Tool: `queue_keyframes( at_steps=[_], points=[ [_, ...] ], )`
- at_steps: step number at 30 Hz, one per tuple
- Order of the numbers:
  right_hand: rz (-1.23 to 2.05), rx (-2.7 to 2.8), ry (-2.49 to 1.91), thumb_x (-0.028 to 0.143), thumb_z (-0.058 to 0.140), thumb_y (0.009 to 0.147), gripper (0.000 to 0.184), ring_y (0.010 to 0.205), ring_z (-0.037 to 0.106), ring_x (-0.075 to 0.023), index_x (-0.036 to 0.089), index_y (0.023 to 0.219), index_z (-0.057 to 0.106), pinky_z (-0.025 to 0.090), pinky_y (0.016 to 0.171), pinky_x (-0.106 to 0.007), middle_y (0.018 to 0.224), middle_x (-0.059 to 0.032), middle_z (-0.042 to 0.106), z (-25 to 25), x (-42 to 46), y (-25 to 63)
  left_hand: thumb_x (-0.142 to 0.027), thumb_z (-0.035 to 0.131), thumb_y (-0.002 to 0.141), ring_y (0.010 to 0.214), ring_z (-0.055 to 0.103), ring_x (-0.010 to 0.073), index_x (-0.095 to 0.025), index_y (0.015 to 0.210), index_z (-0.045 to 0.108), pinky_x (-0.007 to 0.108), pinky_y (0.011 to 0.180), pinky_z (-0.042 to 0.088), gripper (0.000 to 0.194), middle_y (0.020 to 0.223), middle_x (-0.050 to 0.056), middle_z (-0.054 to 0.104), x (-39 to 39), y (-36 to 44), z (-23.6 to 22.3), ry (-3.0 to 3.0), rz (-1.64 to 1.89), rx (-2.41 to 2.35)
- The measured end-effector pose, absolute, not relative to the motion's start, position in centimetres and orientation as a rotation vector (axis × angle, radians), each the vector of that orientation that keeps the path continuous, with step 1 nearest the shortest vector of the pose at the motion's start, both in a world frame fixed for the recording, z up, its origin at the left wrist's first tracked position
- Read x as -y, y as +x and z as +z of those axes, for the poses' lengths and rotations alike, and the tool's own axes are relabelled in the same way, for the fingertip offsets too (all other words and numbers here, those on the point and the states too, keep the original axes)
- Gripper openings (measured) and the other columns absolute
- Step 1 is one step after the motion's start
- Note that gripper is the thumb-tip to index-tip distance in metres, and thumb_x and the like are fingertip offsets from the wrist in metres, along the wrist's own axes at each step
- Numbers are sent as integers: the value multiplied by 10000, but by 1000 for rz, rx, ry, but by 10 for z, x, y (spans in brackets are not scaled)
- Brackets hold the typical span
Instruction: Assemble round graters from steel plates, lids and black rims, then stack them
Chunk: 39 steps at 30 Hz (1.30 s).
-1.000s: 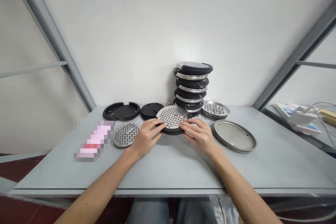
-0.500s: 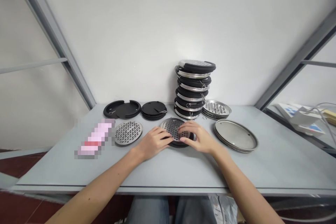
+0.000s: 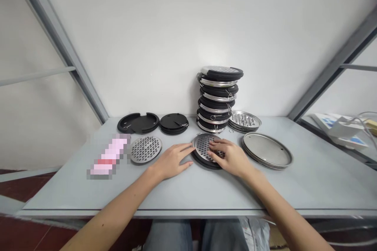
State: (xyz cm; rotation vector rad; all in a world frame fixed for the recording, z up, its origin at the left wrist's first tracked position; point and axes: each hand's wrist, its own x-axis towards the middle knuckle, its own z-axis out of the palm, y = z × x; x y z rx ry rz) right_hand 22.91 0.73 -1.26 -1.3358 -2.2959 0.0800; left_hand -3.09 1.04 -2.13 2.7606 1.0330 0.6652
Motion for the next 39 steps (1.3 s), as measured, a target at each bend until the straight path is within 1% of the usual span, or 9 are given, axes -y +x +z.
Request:
queue_keyframes(
  at_steps=[2,4,9,16,23,29,32,35,39],
  points=[
    [47,2304,-1395,490,500,881,414,1171,578,-282,196,1104,686,420,1048,-470,1165,-86,682,-15,0,238,-374,560,904,1226,518,252,-225,1346,489,411,1036,436,472,1372,104,519,-9,-30,-20,2748,642,-1037],
    [9,2293,-1470,555,522,845,510,1207,547,-307,174,1159,650,422,1043,-479,1236,-120,638,-18,7,247,-370,556,906,1227,515,250,-224,1323,512,406,1040,431,444,1365,102,524,-8,-30,-20,2744,623,-1046],
    [-124,2334,-1443,594,519,831,674,1302,447,-318,150,1334,463,366,1078,-509,1381,-144,512,-33,16,263,-348,562,903,1202,532,246,-212,1283,544,406,1026,443,404,1330,107,550,-8,-30,-19,2740,628,-1054],
    [-197,2270,-1481,571,494,854,597,1296,450,-317,165,1291,475,342,1083,-521,1360,-147,527,-40,12,266,-322,573,898,1158,556,238,-202,1245,565,414,994,469,367,1271,104,582,-11,-30,-23,2748,714,-1023],
    [-180,2270,-1501,576,473,866,634,1309,430,-314,137,1322,449,315,1098,-523,1375,-160,509,-37,7,266,-310,566,903,1146,559,232,-193,1236,572,405,992,469,353,1253,101,586,-11,-30,-21,2727,693,-1045],
    [-164,2260,-1423,535,507,863,607,1318,407,-326,151,1331,464,336,1082,-531,1372,-157,507,-35,8,267,-294,582,893,1110,575,227,-180,1200,598,398,978,472,328,1219,96,611,-13,-31,-22,2731,748,-1042],
    [-139,2275,-1278,456,511,882,497,1311,412,-308,173,1291,512,360,1070,-503,1366,-145,510,-23,4,251,-226,557,907,1019,612,209,-184,1095,646,385,930,483,212,1093,65,676,-17,-31,-22,2751,794,-1015],
    [-46,2373,-1119,372,470,915,358,1210,510,-268,183,1199,580,410,1032,-448,1276,-129,578,-8,-9,219,-167,524,916,888,646,196,-182,982,678,376,856,494,168,933,40,716,-21,-33,-22,2752,880,-1067],
    [37,2450,-1080,309,419,937,356,1146,549,-250,146,1219,561,438,998,-409,1237,-132,595,-6,-33,174,-176,527,906,802,656,201,-190,957,691,367,786,509,172,867,40,721,-22,-36,-20,2745,994,-1186]
  ],
)
